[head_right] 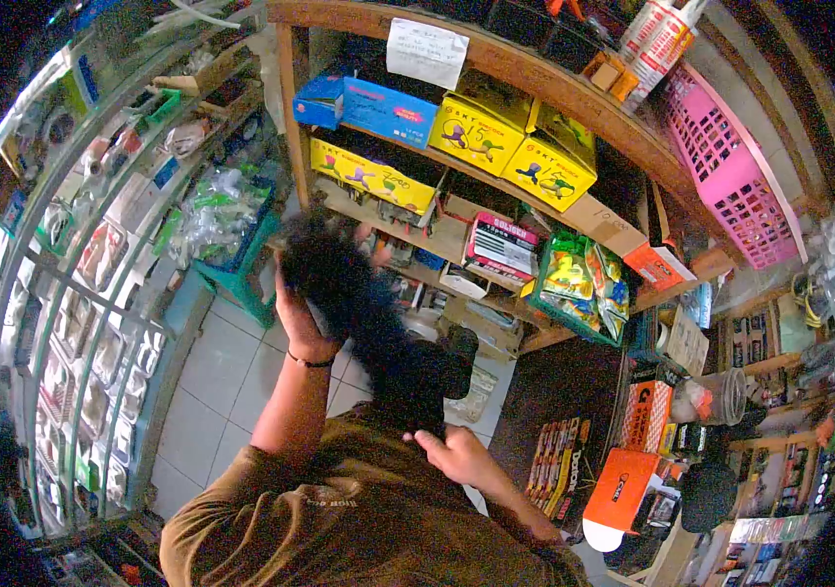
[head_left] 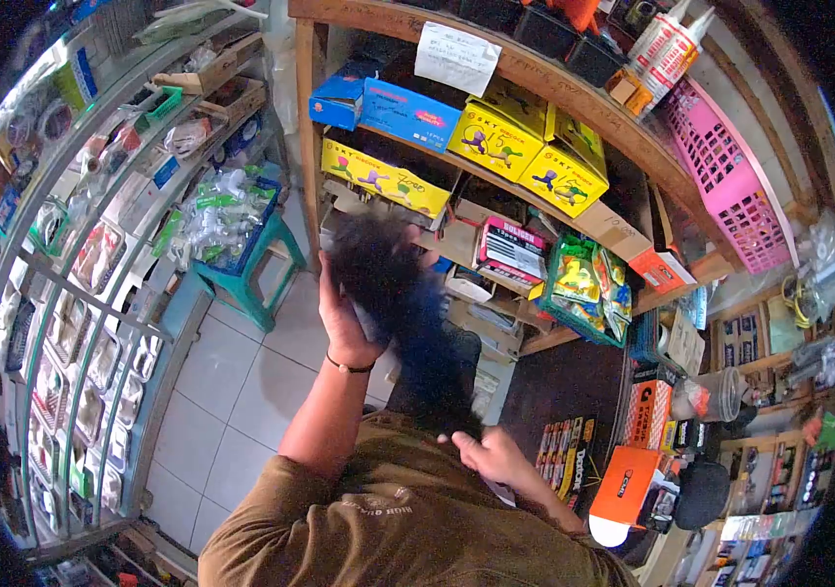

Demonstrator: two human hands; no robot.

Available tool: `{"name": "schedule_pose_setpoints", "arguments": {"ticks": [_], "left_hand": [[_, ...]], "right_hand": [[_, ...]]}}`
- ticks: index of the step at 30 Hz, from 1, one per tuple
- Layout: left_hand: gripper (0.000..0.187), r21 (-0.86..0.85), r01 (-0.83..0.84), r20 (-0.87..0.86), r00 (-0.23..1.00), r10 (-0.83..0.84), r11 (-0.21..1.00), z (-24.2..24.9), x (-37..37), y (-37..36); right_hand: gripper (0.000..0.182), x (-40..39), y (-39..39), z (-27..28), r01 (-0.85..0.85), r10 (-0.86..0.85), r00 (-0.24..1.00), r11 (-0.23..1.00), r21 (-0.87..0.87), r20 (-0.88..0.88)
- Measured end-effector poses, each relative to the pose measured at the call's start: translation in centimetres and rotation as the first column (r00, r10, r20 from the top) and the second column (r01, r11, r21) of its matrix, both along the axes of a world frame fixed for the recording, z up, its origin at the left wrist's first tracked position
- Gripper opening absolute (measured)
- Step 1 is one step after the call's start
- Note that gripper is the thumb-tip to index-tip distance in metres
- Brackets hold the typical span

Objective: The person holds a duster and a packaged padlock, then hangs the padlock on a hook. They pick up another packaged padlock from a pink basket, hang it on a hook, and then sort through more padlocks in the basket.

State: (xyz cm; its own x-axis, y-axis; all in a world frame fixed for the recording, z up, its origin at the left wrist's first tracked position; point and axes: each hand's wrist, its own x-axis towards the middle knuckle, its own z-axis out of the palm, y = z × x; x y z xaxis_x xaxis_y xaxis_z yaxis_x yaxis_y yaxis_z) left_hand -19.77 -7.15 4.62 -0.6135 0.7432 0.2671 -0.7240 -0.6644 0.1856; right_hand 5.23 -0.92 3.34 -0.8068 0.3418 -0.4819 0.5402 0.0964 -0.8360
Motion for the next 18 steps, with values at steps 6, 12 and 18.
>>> {"name": "schedule_pose_setpoints", "arguments": {"ticks": [6, 12, 18], "left_hand": [[0.057, -0.015, 0.006, 0.113, 0.994, -0.004, 1.0, -0.6, -0.1, 0.2], [0.06, 0.334, 0.106, 0.502, 0.821, -0.272, 0.936, -1.7, 0.0, 0.5], [0.055, -0.049, 0.036, 0.069, 0.997, -0.033, 0.998, -0.5, 0.7, 1.0]], "right_hand": [[0.027, 0.3, 0.0, -1.0, 0.133, -0.137, 0.99, 0.978, -0.16, -0.018], [0.033, 1.1, 0.5, 0.2, 0.179, -0.18, 0.984, 0.98, -0.09, -0.005], [0.041, 1.6, 0.2, -1.5, -0.065, 0.072, 0.997, 0.982, 0.177, -0.033]]}}
